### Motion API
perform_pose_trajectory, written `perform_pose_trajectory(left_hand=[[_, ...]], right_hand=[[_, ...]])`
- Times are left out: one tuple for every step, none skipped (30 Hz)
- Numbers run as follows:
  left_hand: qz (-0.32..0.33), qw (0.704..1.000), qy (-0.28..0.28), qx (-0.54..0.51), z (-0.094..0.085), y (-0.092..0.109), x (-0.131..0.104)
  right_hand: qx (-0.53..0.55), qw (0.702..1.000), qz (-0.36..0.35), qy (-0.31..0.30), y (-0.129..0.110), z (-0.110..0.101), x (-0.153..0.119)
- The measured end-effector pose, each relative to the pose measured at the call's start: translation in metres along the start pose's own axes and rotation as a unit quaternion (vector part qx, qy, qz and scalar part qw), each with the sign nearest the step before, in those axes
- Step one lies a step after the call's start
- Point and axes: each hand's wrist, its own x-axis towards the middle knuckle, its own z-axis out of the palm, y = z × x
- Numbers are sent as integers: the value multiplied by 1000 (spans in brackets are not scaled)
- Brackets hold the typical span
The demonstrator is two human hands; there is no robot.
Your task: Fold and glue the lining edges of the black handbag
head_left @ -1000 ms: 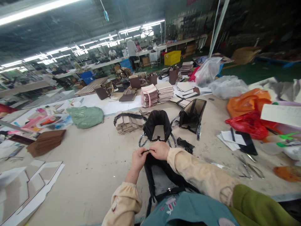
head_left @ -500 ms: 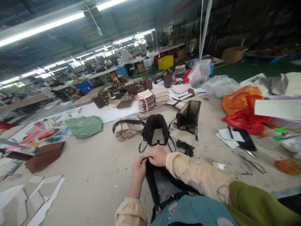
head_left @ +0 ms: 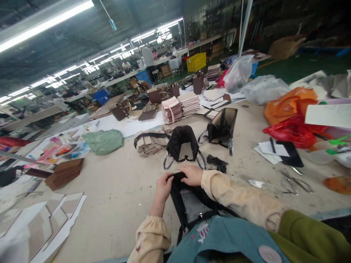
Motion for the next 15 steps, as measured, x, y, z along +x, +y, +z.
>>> perform_pose_trajectory(left_hand=[[4,1000,-12,-3,-1,1,0],[7,1000,-24,-4,-1,3,1],[10,999,-34,-4,-1,5,2],[12,999,-42,-2,-1,8,2],[13,999,-48,1,0,10,4],[15,999,-50,4,1,13,5],[16,999,-51,7,2,15,6],[20,998,-51,12,2,17,8],[25,998,-51,16,3,18,9],[33,998,-51,19,3,19,10],[42,997,-52,25,3,19,11],[50,997,-54,30,3,18,12],[58,996,-53,40,2,16,13],[63,995,-50,66,1,14,14],[63,993,-47,88,0,11,16]], right_hand=[[11,1000,11,-3,0,1,-3],[22,999,23,-7,0,1,-5],[33,999,34,-10,1,2,-8],[41,998,43,-13,2,2,-10],[44,998,49,-14,2,2,-12],[45,997,56,-14,3,2,-14],[46,997,62,-13,2,1,-15],[44,997,68,-11,2,0,-16],[41,996,73,-10,0,-1,-17],[38,996,78,-9,-2,-2,-17],[34,996,82,-9,-5,-3,-17],[30,996,85,-11,-7,-4,-16],[26,996,88,-11,-9,-5,-15],[23,996,90,-10,-10,-5,-14],[20,995,92,-10,-11,-5,-14]])
